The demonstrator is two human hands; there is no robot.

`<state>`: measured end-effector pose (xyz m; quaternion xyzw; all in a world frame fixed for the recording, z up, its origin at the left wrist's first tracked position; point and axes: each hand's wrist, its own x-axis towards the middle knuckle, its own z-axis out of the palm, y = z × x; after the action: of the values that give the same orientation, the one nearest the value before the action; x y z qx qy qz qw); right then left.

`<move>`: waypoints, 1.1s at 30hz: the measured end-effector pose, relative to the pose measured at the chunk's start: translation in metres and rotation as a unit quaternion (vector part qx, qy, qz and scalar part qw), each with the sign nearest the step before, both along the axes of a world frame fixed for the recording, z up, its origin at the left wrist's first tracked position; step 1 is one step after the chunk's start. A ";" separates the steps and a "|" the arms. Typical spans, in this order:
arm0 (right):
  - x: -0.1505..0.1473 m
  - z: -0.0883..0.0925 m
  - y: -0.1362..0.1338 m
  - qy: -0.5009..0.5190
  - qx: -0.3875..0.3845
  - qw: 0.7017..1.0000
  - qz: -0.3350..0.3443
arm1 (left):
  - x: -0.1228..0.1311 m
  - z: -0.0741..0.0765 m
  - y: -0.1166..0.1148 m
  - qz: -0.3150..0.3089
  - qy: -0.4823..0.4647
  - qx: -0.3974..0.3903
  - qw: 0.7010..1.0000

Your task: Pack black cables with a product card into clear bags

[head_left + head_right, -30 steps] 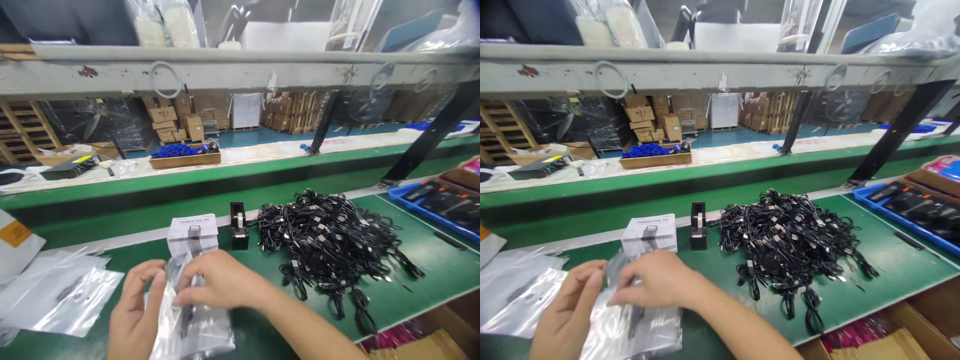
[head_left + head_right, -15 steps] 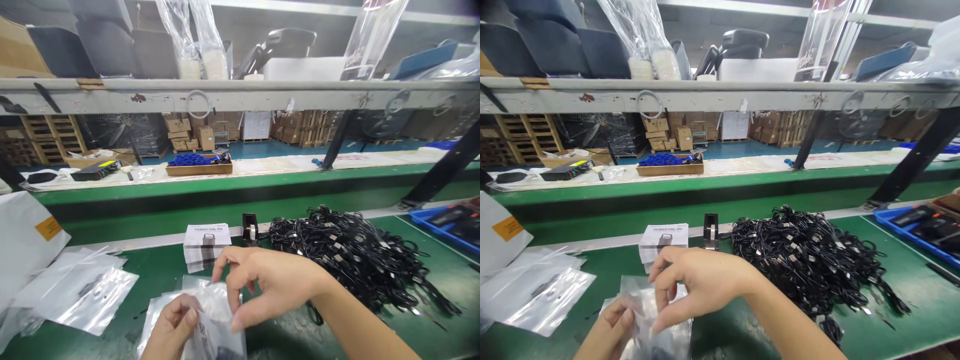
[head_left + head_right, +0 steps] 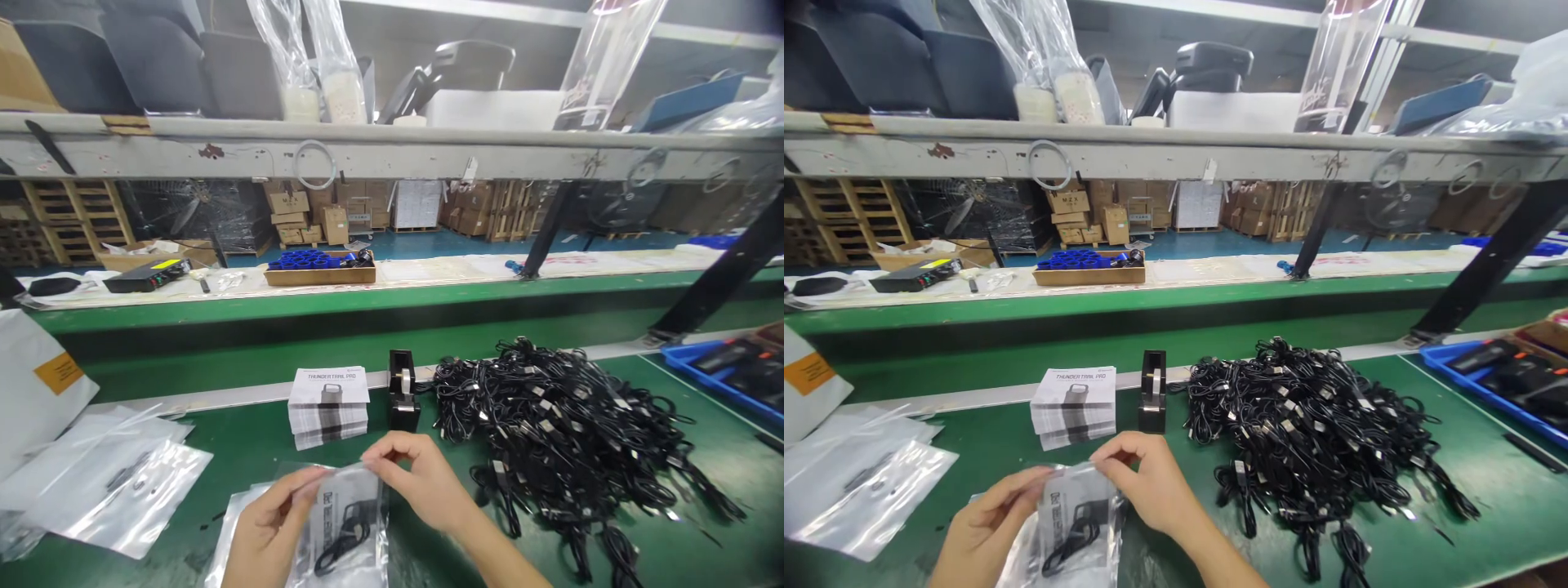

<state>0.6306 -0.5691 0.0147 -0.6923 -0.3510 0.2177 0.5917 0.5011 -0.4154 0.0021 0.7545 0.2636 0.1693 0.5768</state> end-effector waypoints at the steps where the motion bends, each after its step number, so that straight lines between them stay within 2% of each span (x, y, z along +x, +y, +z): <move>1: 0.002 0.000 -0.001 -0.038 0.007 0.999 0.003 | 0.000 0.001 0.003 -0.002 -0.002 -0.013 1.000; 3: 0.005 -0.004 -0.005 -0.141 0.024 0.990 0.018 | 0.002 0.002 0.005 0.015 -0.036 -0.091 0.995; 6: 0.007 -0.015 -0.009 -0.309 0.043 0.950 0.031 | 0.009 -0.002 0.001 0.056 -0.099 -0.228 0.967; 8: 0.004 -0.021 -0.011 -0.383 0.044 0.922 0.028 | 0.015 -0.008 -0.005 0.070 -0.091 -0.206 0.972; 10: 0.003 -0.021 -0.014 -0.407 0.039 0.912 0.028 | 0.018 -0.013 -0.012 0.064 -0.047 -0.127 0.989; 12: 0.005 -0.017 -0.018 -0.378 0.008 0.926 0.003 | 0.019 -0.015 -0.018 0.050 -0.009 -0.085 0.995; 13: 0.008 -0.015 -0.020 -0.347 -0.015 0.937 -0.040 | 0.018 -0.015 -0.019 0.045 0.000 -0.079 0.996; 15: 0.019 -0.009 -0.022 -0.261 -0.081 0.947 -0.168 | 0.016 -0.014 -0.022 0.047 -0.007 -0.075 0.996; 17: 0.035 -0.006 -0.021 -0.175 -0.141 0.935 -0.275 | 0.015 -0.014 -0.023 0.052 -0.017 -0.081 0.995; 18: 0.043 -0.006 -0.019 -0.143 -0.163 0.930 -0.297 | 0.015 -0.015 -0.024 0.053 -0.020 -0.093 0.994; 20: 0.057 -0.009 -0.013 -0.104 -0.183 0.934 -0.290 | 0.014 -0.017 -0.026 0.062 -0.021 -0.132 0.989; 24: 0.066 -0.016 -0.001 -0.022 -0.154 0.953 -0.259 | 0.015 -0.022 -0.028 0.063 -0.025 -0.171 0.983; 28: 0.052 -0.020 0.005 0.044 -0.095 0.961 -0.254 | 0.013 -0.023 -0.027 0.054 -0.017 -0.180 0.982; 33: 0.029 -0.035 0.010 0.021 -0.051 0.961 -0.270 | 0.011 -0.023 -0.024 0.055 -0.016 -0.196 0.979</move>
<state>0.6595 -0.5594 -0.0201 -0.7857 -0.1275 0.0818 0.5998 0.5119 -0.4398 -0.0205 0.6080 0.3238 0.1574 0.7076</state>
